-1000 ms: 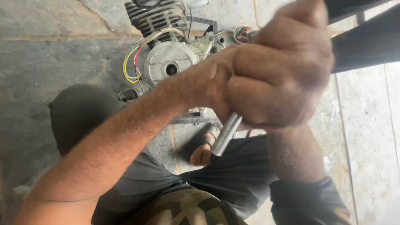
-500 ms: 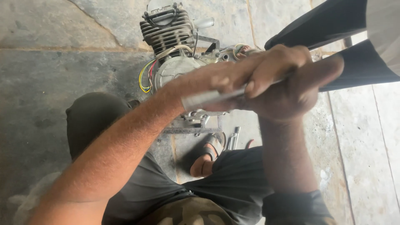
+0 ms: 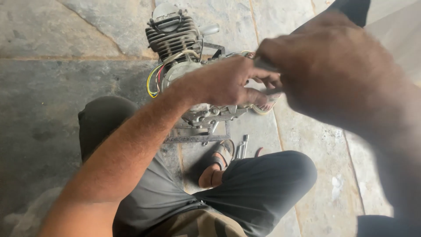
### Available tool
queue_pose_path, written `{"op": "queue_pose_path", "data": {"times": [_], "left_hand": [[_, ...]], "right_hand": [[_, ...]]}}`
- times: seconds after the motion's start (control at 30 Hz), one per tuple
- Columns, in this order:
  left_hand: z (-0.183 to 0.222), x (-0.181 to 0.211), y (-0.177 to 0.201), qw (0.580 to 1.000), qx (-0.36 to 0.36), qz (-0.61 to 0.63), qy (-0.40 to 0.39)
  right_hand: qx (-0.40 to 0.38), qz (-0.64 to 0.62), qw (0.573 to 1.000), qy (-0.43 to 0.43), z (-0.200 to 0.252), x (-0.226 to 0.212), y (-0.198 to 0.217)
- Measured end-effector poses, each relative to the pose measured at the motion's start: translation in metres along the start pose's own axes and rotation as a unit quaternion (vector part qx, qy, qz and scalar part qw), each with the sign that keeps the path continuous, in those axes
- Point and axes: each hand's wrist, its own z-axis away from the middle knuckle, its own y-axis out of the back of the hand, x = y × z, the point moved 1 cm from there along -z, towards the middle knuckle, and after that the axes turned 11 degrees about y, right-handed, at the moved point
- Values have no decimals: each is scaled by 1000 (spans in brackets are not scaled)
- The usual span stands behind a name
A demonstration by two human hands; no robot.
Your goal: Repairing or disassembling a small engine component using pliers and a socket wrench.
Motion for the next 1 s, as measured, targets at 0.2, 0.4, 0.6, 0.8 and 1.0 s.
{"op": "queue_pose_path", "data": {"times": [0.2,0.4,0.6,0.8,1.0], "left_hand": [[8,6,13,997,62,-24,49],[9,-3,12,992,-17,-27,119],[8,9,3,993,12,-60,102],[-3,-8,-11,996,-20,-27,85],[3,-7,-1,997,46,-17,62]], "right_hand": [[96,375,882,269,-8,-9,-41],[407,-185,875,187,6,4,-62],[225,-465,855,-32,13,-7,5],[-147,117,964,-190,-2,-21,27],[149,339,906,207,6,-2,-48]]}}
